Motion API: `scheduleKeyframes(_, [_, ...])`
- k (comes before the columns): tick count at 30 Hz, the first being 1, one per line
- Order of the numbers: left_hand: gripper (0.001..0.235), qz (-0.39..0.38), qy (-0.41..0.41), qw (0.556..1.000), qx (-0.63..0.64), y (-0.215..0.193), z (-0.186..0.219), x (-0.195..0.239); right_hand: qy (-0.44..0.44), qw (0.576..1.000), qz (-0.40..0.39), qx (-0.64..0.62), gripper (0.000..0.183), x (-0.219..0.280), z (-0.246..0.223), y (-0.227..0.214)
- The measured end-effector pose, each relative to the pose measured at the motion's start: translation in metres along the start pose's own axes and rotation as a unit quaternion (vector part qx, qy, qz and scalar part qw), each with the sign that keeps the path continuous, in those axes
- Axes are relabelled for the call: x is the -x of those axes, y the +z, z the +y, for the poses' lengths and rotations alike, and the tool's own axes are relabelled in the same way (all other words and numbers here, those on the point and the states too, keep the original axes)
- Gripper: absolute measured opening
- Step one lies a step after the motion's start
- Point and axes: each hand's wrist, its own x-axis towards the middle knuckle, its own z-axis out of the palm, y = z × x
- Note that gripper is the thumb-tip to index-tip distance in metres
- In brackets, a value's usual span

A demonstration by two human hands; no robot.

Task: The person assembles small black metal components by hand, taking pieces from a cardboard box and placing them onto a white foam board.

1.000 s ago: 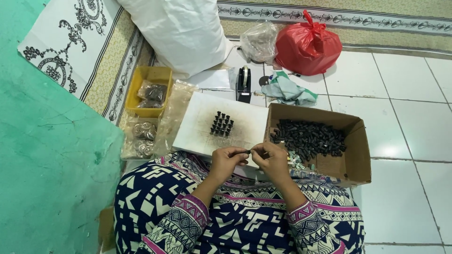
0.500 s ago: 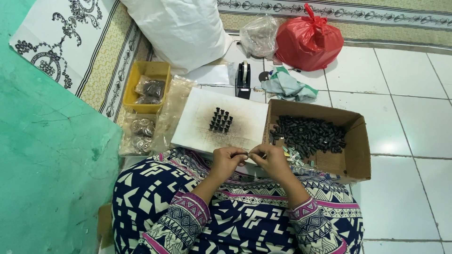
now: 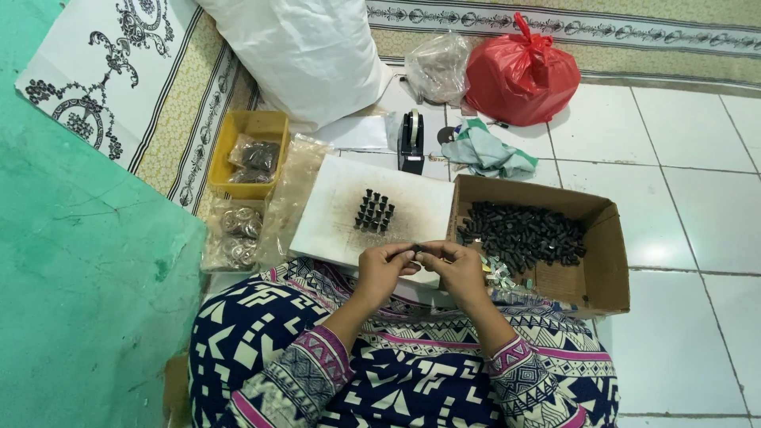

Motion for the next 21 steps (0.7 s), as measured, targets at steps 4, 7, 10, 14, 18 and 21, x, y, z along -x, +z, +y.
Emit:
scheduleKeyframes(4, [0.027, -0.044, 0.027, 0.997, -0.061, -0.010, 0.011, -0.025, -0.011, 1.000, 0.002, 0.011, 0.027, -0.022, -0.001, 0.002])
scheduleKeyframes(7, [0.023, -0.069, 0.133, 0.957, -0.250, -0.026, 0.026, -0.056, -0.021, 1.000, -0.005, 0.022, 0.025, -0.047, 0.006, 0.003])
scheduleKeyframes(10, [0.015, -0.017, 0.318, 0.876, -0.361, -0.044, 0.042, -0.085, -0.049, 0.998, 0.023, 0.026, 0.021, -0.069, 0.010, 0.008])
scheduleKeyframes(14, [0.025, 0.026, 0.365, 0.831, -0.419, -0.054, 0.038, -0.110, -0.099, 0.986, 0.045, 0.123, 0.018, -0.104, 0.029, 0.021])
scheduleKeyframes(18, [0.032, -0.001, 0.404, 0.798, -0.447, -0.042, 0.044, -0.109, -0.147, 0.963, 0.064, 0.217, 0.016, -0.123, 0.037, 0.036])
scheduleKeyframes(21, [0.041, -0.044, 0.339, 0.822, -0.455, -0.045, 0.036, -0.116, -0.165, 0.958, 0.037, 0.234, 0.015, -0.125, 0.028, 0.047])
